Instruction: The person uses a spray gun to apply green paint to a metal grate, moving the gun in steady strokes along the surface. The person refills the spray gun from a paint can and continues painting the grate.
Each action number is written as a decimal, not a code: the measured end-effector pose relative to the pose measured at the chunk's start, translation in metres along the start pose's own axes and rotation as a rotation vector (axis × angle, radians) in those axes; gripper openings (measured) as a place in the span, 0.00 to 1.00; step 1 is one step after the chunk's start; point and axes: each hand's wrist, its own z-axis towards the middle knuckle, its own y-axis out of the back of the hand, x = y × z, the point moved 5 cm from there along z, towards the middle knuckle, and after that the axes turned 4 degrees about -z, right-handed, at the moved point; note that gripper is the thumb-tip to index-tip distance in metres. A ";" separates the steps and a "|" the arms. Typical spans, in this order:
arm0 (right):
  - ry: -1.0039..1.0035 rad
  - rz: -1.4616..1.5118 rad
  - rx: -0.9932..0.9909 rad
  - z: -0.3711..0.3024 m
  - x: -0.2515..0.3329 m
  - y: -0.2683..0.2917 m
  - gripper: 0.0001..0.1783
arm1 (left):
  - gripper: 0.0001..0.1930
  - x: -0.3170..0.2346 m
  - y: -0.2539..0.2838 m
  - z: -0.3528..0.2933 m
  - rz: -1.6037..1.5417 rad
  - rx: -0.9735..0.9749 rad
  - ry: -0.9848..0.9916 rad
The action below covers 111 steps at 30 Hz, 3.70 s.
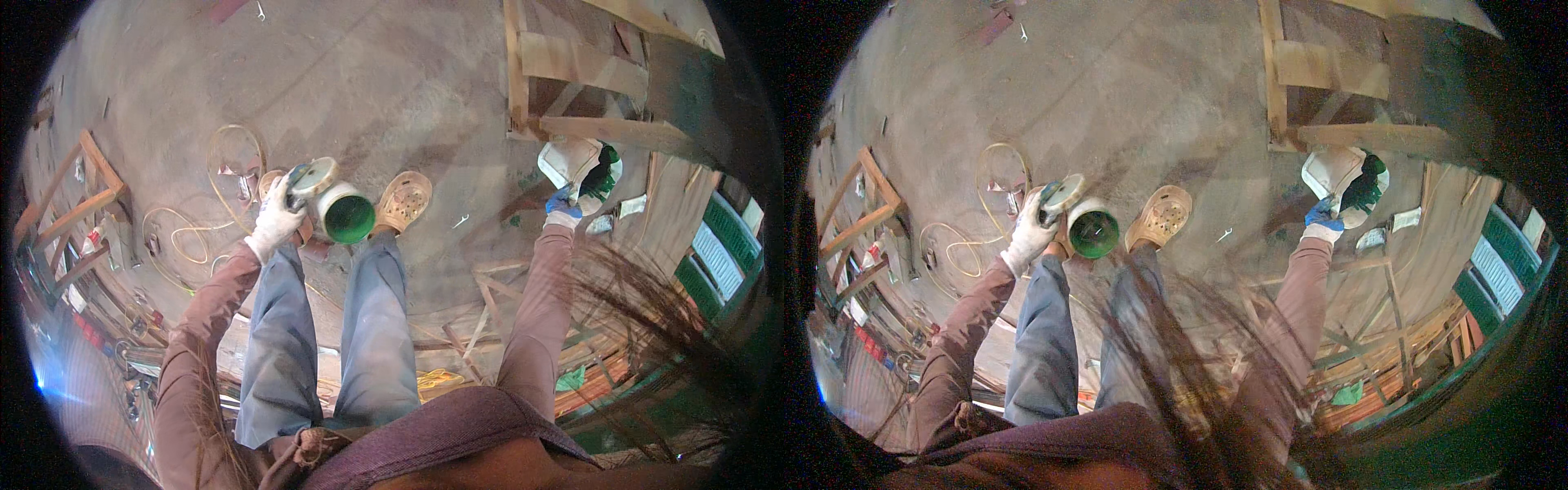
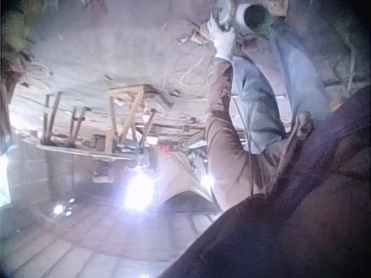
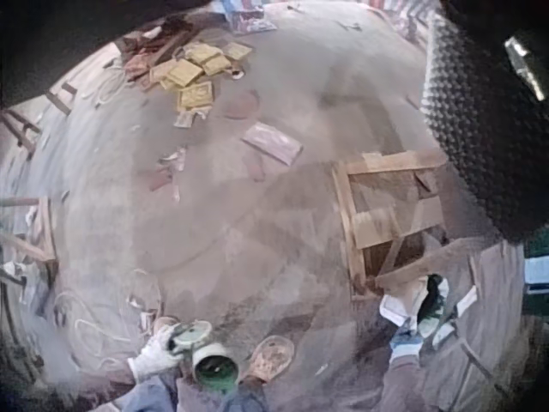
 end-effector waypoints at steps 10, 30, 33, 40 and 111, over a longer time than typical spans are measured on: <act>-0.147 -0.216 0.177 -0.064 -0.083 -0.056 0.26 | 0.31 0.000 0.042 -0.049 -0.353 -0.066 0.206; -0.303 -2.207 2.422 -0.781 -0.220 -0.279 0.28 | 0.28 -0.226 0.225 -0.172 -0.636 -0.079 -0.002; -0.350 -2.261 2.604 -0.818 -0.224 -0.291 0.28 | 0.29 -0.236 0.238 -0.176 -0.806 -0.104 -0.020; 0.070 -1.961 2.218 -0.923 -0.228 -0.363 0.23 | 0.27 -0.249 0.333 -0.238 -0.725 -0.405 0.153; 1.358 -0.764 3.318 -1.306 -0.698 -0.690 0.37 | 0.34 0.017 0.897 0.010 -1.162 -1.082 0.233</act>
